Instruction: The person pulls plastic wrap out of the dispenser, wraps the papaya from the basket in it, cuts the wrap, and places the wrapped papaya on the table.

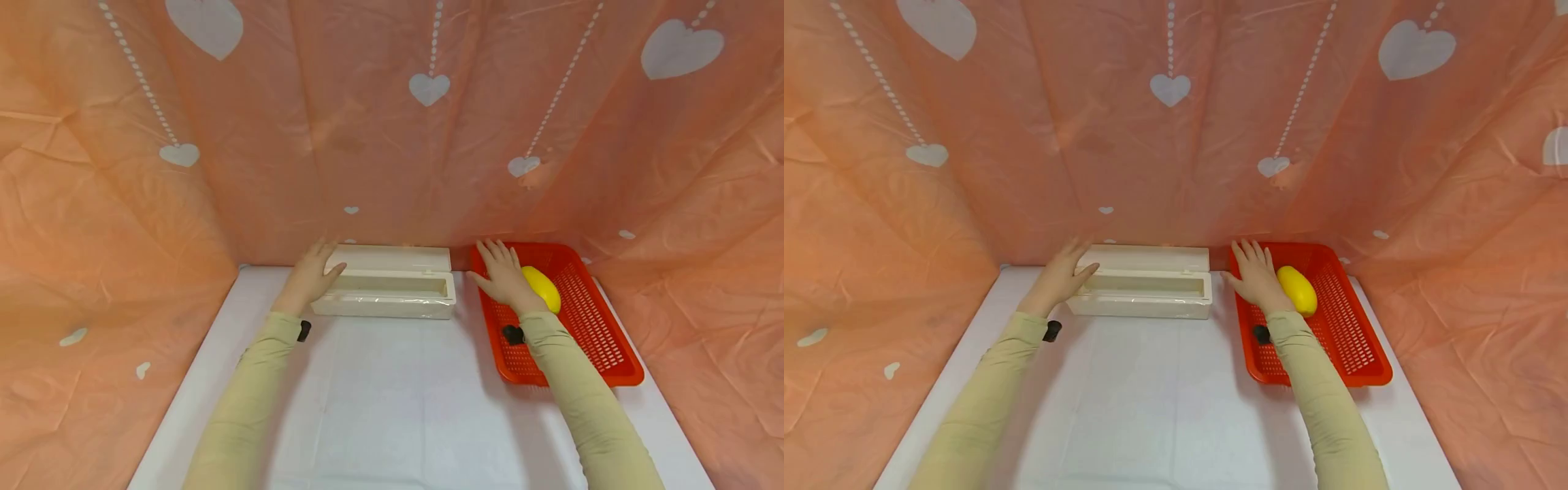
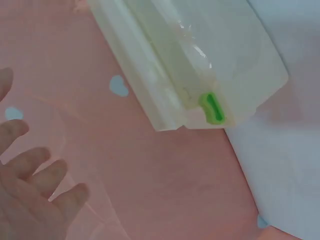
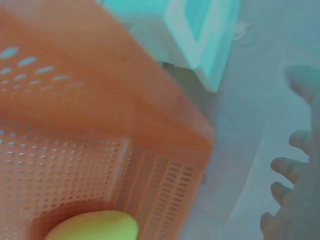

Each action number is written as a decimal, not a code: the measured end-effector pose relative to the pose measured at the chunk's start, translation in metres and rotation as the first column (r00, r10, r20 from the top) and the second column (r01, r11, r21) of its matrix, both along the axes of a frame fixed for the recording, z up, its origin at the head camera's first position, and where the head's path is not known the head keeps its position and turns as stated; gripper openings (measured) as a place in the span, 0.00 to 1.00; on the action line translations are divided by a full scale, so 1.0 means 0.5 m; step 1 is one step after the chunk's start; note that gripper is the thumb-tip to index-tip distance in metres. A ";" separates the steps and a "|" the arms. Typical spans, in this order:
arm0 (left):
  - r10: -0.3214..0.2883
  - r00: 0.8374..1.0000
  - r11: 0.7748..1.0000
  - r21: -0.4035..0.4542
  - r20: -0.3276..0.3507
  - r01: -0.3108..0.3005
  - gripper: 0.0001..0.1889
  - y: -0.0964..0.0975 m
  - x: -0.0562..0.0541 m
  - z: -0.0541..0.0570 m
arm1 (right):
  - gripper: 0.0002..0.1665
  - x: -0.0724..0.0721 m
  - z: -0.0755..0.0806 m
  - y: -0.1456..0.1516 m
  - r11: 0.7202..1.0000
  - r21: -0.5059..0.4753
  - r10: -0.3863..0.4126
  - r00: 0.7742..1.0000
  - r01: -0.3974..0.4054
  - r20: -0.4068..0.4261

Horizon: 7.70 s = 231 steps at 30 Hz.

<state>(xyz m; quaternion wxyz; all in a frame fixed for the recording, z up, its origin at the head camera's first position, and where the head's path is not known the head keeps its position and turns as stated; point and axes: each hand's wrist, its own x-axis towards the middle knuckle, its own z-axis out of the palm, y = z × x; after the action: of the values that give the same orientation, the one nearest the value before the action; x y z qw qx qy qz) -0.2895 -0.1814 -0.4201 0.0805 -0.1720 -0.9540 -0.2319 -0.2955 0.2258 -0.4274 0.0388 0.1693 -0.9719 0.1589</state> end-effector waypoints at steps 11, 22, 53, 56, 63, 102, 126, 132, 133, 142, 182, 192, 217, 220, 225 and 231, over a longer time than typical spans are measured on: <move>-0.055 0.984 0.875 0.484 0.171 -0.035 0.30 -0.047 0.011 0.038 | 0.26 0.003 0.057 -0.024 0.825 -0.562 -0.003 0.994 0.066 0.112; -0.255 0.862 0.711 0.689 0.437 -0.139 0.32 -0.088 0.044 0.064 | 0.30 0.034 0.081 -0.050 0.400 -0.844 0.188 0.870 0.357 0.456; -0.206 0.667 0.534 0.653 0.716 -0.536 0.26 -0.122 0.114 -0.168 | 0.34 0.162 -0.165 -0.183 -0.145 -0.687 0.208 0.701 0.712 0.682; -0.187 0.666 0.494 0.655 0.722 -0.572 0.28 -0.106 0.114 -0.182 | 0.32 0.161 -0.176 -0.177 -0.138 -0.706 0.172 0.719 0.695 0.674; -0.229 0.681 0.361 0.710 0.696 -0.604 0.24 -0.093 0.103 -0.201 | 0.33 0.141 -0.188 -0.168 -0.174 -0.720 0.197 0.740 0.672 0.643; -0.278 0.721 0.239 0.772 0.635 -0.589 0.18 -0.075 0.069 -0.141 | 0.10 0.092 -0.161 -0.175 -0.070 -0.747 0.103 0.750 0.661 0.653; -0.351 0.714 0.242 0.795 0.606 -0.556 0.17 -0.090 0.042 -0.063 | 0.18 0.050 -0.071 -0.164 -0.029 -0.781 0.099 0.779 0.624 0.619; -0.369 0.715 0.256 0.804 0.595 -0.537 0.21 -0.092 0.048 -0.034 | 0.14 0.040 -0.044 -0.153 0.046 -0.784 0.096 0.778 0.619 0.621; -0.371 0.721 0.270 0.811 0.586 -0.519 0.24 -0.093 0.049 -0.030 | 0.14 0.040 -0.040 -0.151 0.059 -0.786 0.096 0.780 0.616 0.618; -0.362 0.752 0.327 0.830 0.551 -0.451 0.21 -0.098 0.042 -0.007 | 0.22 0.041 -0.008 -0.138 0.095 -0.816 0.125 0.806 0.570 0.578; -0.381 0.768 0.196 0.856 0.516 -0.478 0.10 -0.107 0.032 0.041 | 0.11 0.007 0.058 -0.145 0.074 -0.882 0.149 0.870 0.465 0.471; -0.381 0.778 0.177 0.865 0.500 -0.470 0.09 -0.094 0.018 0.086 | 0.11 0.004 0.069 -0.133 0.103 -0.873 0.091 0.869 0.477 0.486; -0.359 0.819 0.236 0.892 0.448 -0.385 0.08 -0.078 0.000 0.133 | 0.13 0.011 0.103 -0.117 0.091 -0.890 0.090 0.886 0.447 0.454; -0.341 0.827 0.251 0.891 0.448 -0.379 0.09 -0.076 -0.002 0.139 | 0.13 0.012 0.107 -0.117 0.097 -0.892 0.092 0.889 0.441 0.449; -0.351 0.828 0.217 0.898 0.438 -0.383 0.10 -0.074 -0.006 0.147 | 0.15 0.014 0.114 -0.114 0.122 -0.895 0.090 0.893 0.429 0.441; -0.365 0.825 0.182 0.902 0.432 -0.392 0.10 -0.070 -0.014 0.157 | 0.13 0.013 0.124 -0.110 0.111 -0.904 0.103 0.900 0.413 0.424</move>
<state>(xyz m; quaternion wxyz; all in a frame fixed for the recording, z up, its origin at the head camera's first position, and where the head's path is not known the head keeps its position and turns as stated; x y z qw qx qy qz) -0.2964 -0.2165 -0.3414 -0.1130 0.0075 -0.5541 -0.8247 -0.2891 0.1708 -0.3656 -0.0340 -0.0397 -0.6204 0.7826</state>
